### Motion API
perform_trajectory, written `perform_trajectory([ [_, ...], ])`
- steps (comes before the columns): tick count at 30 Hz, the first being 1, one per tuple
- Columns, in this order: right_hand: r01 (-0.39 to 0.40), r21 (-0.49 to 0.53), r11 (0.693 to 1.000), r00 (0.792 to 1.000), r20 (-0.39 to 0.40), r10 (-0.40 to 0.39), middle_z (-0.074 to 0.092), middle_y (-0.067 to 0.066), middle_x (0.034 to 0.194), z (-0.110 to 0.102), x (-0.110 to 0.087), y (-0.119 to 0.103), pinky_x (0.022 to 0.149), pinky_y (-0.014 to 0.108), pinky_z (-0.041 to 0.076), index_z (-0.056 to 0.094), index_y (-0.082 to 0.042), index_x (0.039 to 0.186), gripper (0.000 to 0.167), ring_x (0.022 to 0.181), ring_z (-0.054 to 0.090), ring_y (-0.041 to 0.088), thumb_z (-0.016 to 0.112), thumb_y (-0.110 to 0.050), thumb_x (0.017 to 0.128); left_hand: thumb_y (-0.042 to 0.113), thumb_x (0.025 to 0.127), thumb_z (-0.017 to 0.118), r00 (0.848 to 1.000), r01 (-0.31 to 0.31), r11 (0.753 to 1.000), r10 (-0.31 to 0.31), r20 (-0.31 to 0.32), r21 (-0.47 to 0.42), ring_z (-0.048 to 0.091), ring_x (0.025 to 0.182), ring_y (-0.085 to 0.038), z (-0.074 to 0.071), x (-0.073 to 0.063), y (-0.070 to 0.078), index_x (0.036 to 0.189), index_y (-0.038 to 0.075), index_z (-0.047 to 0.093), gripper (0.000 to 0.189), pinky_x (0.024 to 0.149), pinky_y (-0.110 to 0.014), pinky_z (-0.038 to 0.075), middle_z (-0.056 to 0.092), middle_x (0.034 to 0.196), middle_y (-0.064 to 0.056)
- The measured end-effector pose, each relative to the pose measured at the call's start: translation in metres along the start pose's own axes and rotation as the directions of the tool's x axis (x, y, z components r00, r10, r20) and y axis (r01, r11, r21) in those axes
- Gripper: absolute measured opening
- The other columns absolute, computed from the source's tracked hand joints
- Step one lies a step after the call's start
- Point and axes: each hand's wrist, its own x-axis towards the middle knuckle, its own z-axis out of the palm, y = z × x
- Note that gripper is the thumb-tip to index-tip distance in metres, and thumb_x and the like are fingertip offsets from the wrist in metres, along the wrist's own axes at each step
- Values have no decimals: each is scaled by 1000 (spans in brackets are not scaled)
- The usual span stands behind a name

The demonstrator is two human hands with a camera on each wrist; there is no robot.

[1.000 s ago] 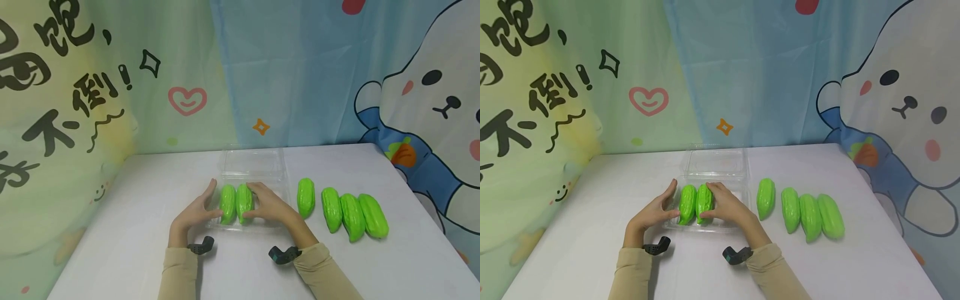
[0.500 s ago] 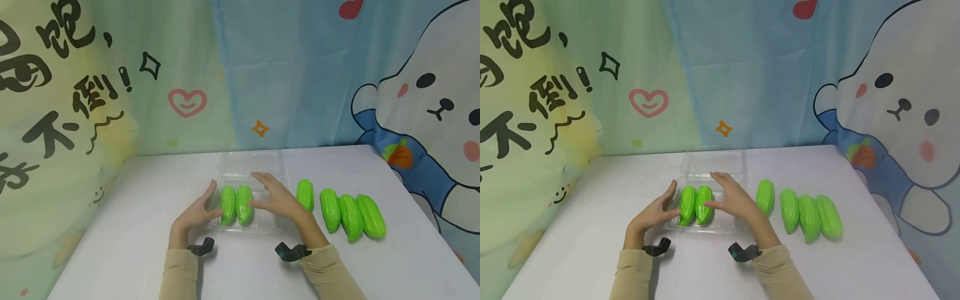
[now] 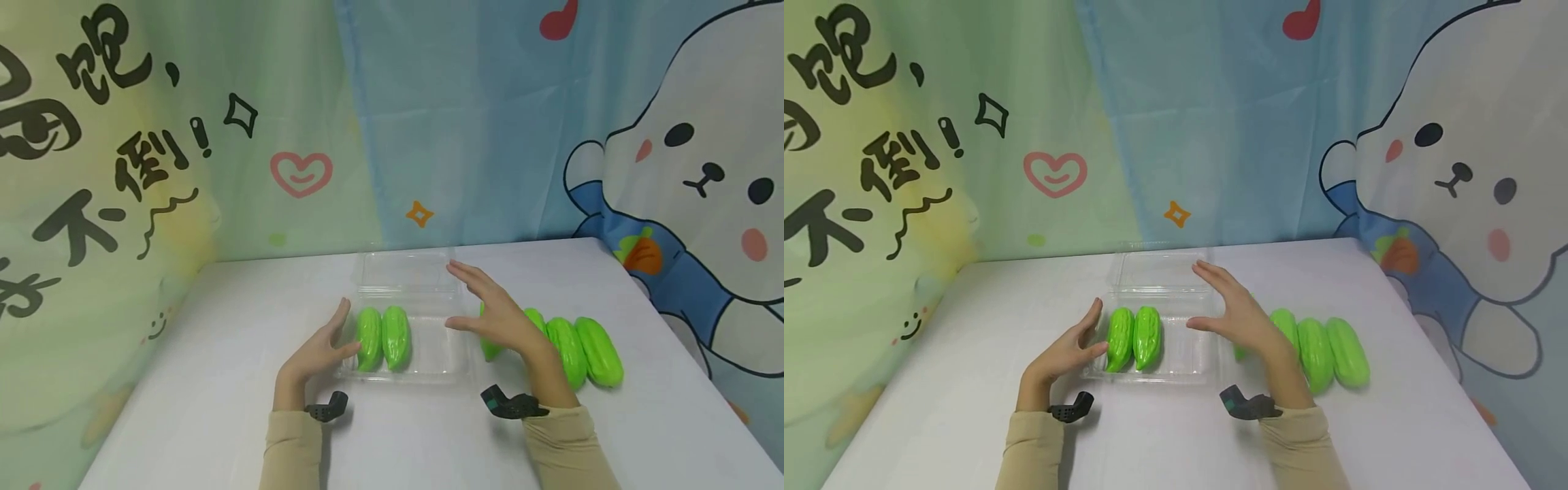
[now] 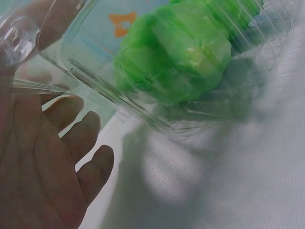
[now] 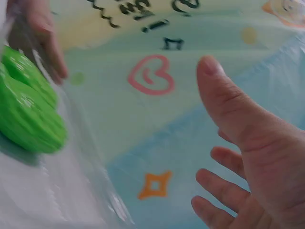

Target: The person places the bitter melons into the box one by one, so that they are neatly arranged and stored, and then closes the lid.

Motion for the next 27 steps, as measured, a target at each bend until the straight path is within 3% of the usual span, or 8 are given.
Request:
perform_trajectory([
  [5, -22, -20, 1000, 1000, -5, 22, 20, 0, 159, -26, -14, 16, 113, 52, 31, 26, -24, 151, 92, 143, 25, 30, 79, -32, 77, 46, 84, 67, 1000, 4, 1000, -4, -5, 11, 4, 149, -21, 0, 0, -1, 154, 20, 3, 98, 121, -44, 11, 0, 161, 2],
  [10, -41, -16, 999, 999, -36, 40, 19, -5, 159, -54, -33, 30, 115, 43, 29, 27, -29, 150, 90, 143, 26, 30, 79, -24, 77, 49, 83, 67, 1000, 16, 1000, -16, -8, 22, 5, 148, -19, 0, 1, -2, 154, 21, 4, 99, 121, -43, 12, 0, 161, 5],
  [13, -56, 12, 998, 997, -55, 56, 18, -7, 159, -69, -47, 37, 113, 53, 27, 28, -30, 150, 90, 143, 25, 29, 79, -17, 77, 49, 83, 67, 1000, 15, 999, -15, -6, 28, 4, 148, -16, 0, 2, -3, 154, 22, 3, 99, 121, -41, 11, 0, 160, 7],
  [15, -67, 24, 997, 995, -66, 69, 16, -9, 159, -78, -56, 42, 109, 60, 25, 27, -30, 150, 90, 144, 25, 15, 78, -13, 78, 49, 83, 67, 1000, 4, 1000, -4, -6, 27, 3, 148, -16, -1, 2, -4, 154, 21, 3, 99, 121, -42, 10, 0, 160, 7],
  [18, -57, 15, 998, 994, -95, 58, 15, -10, 159, -88, -68, 51, 119, 33, 25, 27, -28, 150, 90, 137, 22, -10, 77, -10, 78, 49, 83, 67, 1000, -5, 1000, 5, -6, 30, 3, 148, -16, -1, 2, -5, 154, 22, 3, 99, 121, -41, 10, 0, 160, 8],
  [20, -57, -2, 998, 991, -119, 56, 16, -10, 160, -94, -76, 57, 112, 8, 23, 27, -28, 150, 90, 129, 22, -20, 77, -9, 78, 48, 83, 67, 1000, -7, 1000, 7, -6, 26, 3, 148, -16, -2, 2, -6, 154, 22, 3, 100, 121, -41, 11, -1, 160, 8],
  [22, -68, -21, 997, 987, -147, 64, 16, -9, 160, -98, -84, 63, 98, -6, 19, 28, -27, 150, 90, 128, 21, -22, 77, -8, 77, 48, 83, 68, 1000, -5, 1000, 5, -6, 22, 3, 148, -17, -2, 2, -7, 154, 22, 3, 100, 121, -42, 10, -1, 160, 7],
  [27, -129, -4, 992, 977, -171, 126, 15, -12, 159, -108, -106, 81, 97, -7, 19, 26, -26, 151, 91, 129, 20, -22, 75, -3, 78, 50, 81, 68, 1000, 11, 1000, -11, -6, 20, 3, 148, -16, 1, 3, -8, 154, 23, 3, 101, 121, -43, 10, 0, 160, 8],
])
